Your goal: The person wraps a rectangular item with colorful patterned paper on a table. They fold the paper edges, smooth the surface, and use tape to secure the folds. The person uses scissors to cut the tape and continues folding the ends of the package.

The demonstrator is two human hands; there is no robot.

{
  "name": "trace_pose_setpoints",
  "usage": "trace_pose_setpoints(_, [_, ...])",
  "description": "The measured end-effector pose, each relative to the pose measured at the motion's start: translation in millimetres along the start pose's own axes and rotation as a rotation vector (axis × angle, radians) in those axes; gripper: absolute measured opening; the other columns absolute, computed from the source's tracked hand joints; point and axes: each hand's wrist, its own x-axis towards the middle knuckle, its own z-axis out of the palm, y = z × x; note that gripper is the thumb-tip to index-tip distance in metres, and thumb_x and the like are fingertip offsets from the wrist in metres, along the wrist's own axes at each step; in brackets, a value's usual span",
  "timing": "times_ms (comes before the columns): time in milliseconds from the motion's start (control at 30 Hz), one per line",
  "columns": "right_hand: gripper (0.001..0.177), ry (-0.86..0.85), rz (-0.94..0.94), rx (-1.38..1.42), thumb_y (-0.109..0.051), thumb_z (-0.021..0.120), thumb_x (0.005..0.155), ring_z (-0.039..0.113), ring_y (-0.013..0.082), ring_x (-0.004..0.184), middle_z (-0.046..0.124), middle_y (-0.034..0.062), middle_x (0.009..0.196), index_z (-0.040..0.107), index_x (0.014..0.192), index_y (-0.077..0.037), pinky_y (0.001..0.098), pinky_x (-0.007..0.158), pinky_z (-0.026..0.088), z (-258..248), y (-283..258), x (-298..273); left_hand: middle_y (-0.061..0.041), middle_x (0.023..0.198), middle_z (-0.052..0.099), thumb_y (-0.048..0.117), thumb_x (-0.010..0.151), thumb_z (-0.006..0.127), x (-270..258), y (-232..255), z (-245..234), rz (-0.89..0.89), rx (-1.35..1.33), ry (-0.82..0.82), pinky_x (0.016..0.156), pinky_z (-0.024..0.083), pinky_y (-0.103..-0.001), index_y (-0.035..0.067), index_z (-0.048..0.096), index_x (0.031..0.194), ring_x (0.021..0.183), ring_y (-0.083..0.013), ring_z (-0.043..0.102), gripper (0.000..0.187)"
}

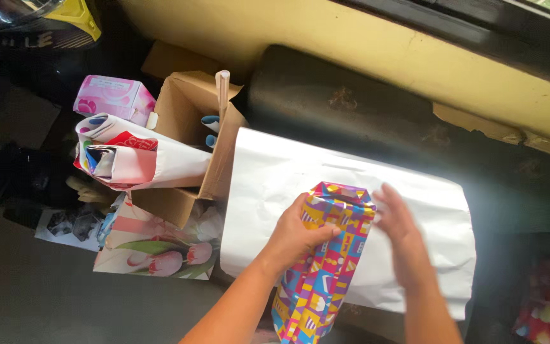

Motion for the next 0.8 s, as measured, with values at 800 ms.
trace_pose_setpoints(800, [0.018, -0.448, -0.024, -0.583, -0.010, 0.072, 0.086, 0.069, 0.0149, 0.090, 0.070, 0.0018, 0.094, 0.083, 0.101, -0.009, 0.0312, 0.077, 0.057, 7.2, -66.9, 54.8, -0.009, 0.105, 0.074, 0.014, 0.077, 0.082, -1.0, -8.9, 10.0, -0.101, -0.048, 0.034, 0.081, 0.062, -0.031, 0.004, 0.058, 0.125, 0.092, -0.0161, 0.074, 0.054])
